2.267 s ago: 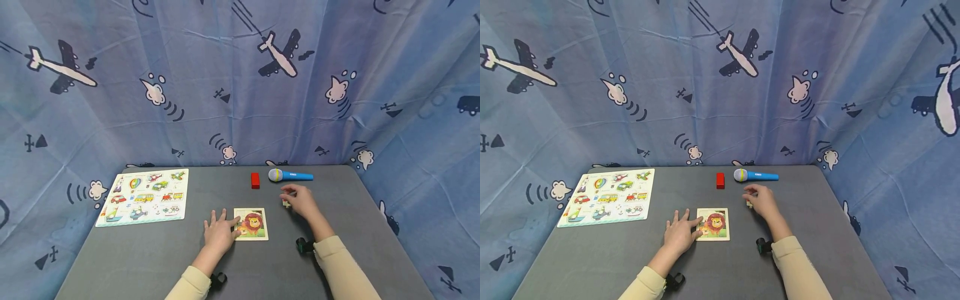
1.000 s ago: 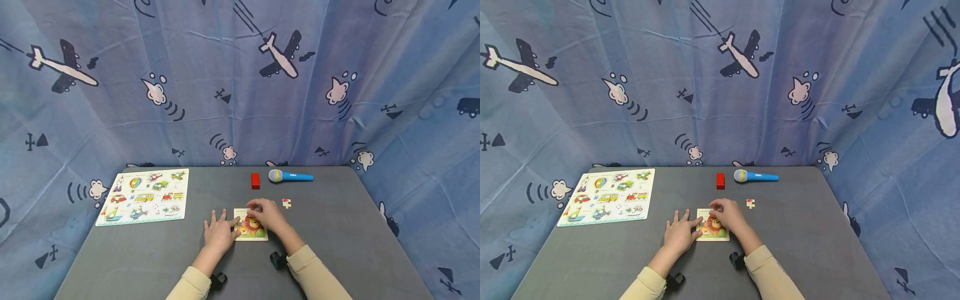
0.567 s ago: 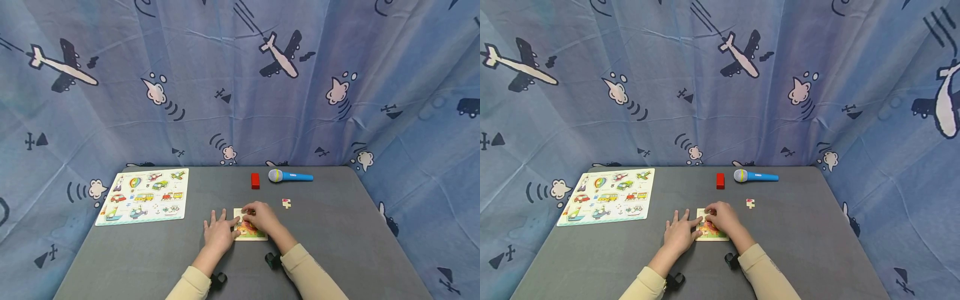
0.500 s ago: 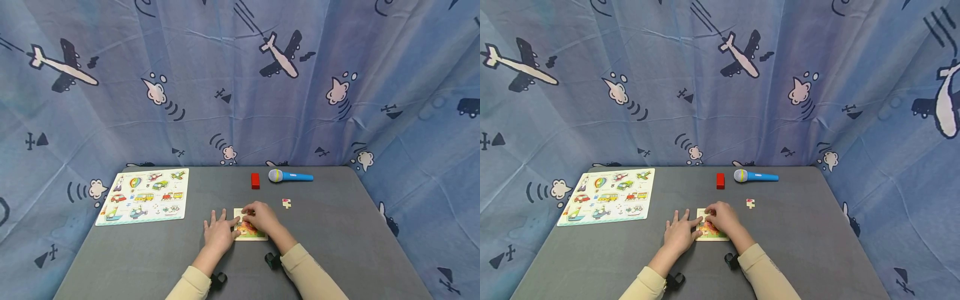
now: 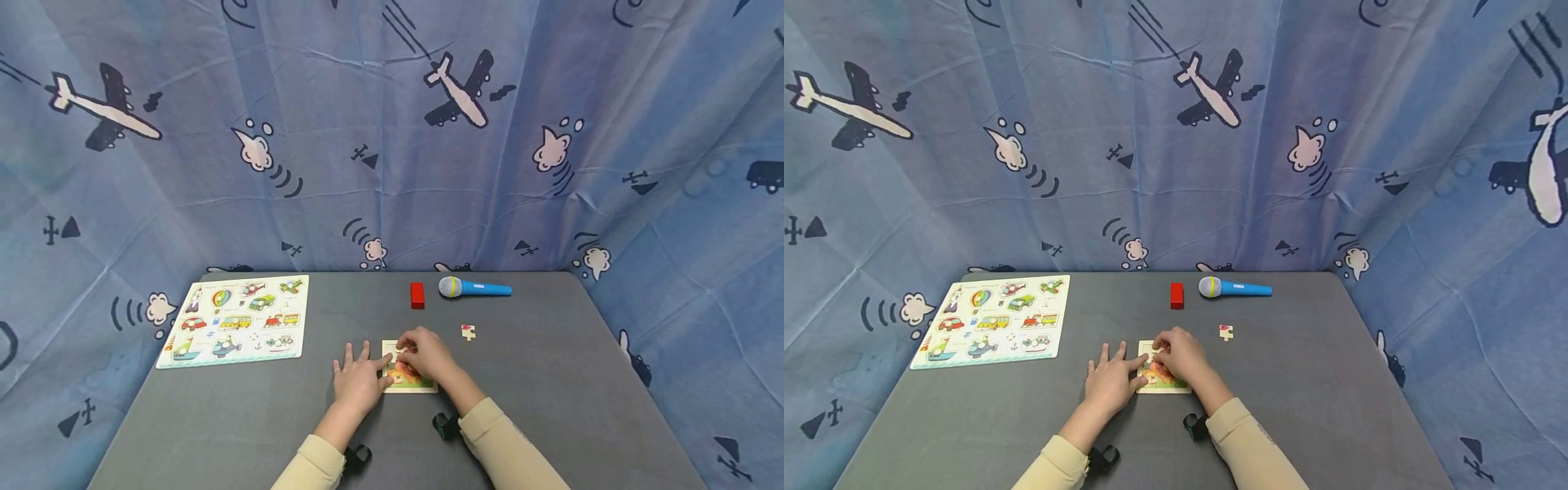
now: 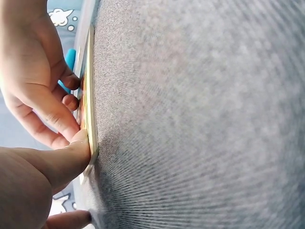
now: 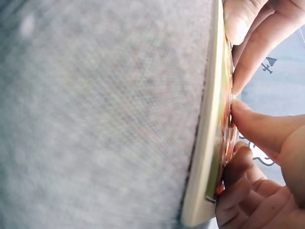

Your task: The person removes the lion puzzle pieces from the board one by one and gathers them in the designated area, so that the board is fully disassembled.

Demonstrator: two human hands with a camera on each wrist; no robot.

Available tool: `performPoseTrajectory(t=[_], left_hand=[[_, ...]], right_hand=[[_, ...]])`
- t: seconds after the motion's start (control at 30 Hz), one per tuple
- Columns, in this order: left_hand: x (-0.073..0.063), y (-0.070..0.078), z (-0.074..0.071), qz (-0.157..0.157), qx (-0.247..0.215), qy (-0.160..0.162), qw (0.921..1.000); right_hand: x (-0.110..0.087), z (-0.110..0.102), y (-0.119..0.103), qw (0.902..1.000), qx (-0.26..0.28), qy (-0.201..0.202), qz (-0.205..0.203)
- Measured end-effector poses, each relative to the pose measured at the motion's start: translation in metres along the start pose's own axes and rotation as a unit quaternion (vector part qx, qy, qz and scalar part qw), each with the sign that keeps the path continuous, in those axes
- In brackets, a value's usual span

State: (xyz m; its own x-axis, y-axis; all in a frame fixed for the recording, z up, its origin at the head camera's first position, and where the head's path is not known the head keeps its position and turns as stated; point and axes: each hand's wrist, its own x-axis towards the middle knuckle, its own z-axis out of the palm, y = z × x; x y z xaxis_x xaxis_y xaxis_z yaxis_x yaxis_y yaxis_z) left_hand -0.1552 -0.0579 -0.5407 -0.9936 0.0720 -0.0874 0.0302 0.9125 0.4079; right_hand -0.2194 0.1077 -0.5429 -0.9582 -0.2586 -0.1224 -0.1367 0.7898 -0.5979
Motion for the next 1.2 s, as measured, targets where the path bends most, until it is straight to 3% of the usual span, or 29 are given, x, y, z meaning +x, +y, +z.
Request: performPoseTrajectory(t=[0.17, 0.43, 0.77, 0.97, 1.2], left_hand=[[0.0, 0.0, 0.001, -0.001, 0.002, 0.001, 1.0], [0.0, 0.001, 0.001, -0.007, 0.009, -0.004, 0.9999], [0.001, 0.001, 0.001, -0.01, 0.009, -0.004, 0.9999], [0.0, 0.001, 0.002, -0.009, 0.01, -0.005, 0.9999], [0.0, 0.003, 0.003, -0.011, 0.008, 0.0, 0.9999]], right_hand=[[-0.002, -0.001, 0.002, 0.9997, 0.022, 0.009, 0.009], [-0.005, -0.005, 0.005, 0.9992, 0.034, 0.006, -0.02], [-0.005, -0.012, 0.011, 0.9977, 0.066, 0.015, 0.004], [-0.008, -0.019, 0.015, 0.9936, 0.091, 0.065, -0.009], [-0.014, -0.044, 0.022, 0.9898, 0.1, 0.1, -0.014]])
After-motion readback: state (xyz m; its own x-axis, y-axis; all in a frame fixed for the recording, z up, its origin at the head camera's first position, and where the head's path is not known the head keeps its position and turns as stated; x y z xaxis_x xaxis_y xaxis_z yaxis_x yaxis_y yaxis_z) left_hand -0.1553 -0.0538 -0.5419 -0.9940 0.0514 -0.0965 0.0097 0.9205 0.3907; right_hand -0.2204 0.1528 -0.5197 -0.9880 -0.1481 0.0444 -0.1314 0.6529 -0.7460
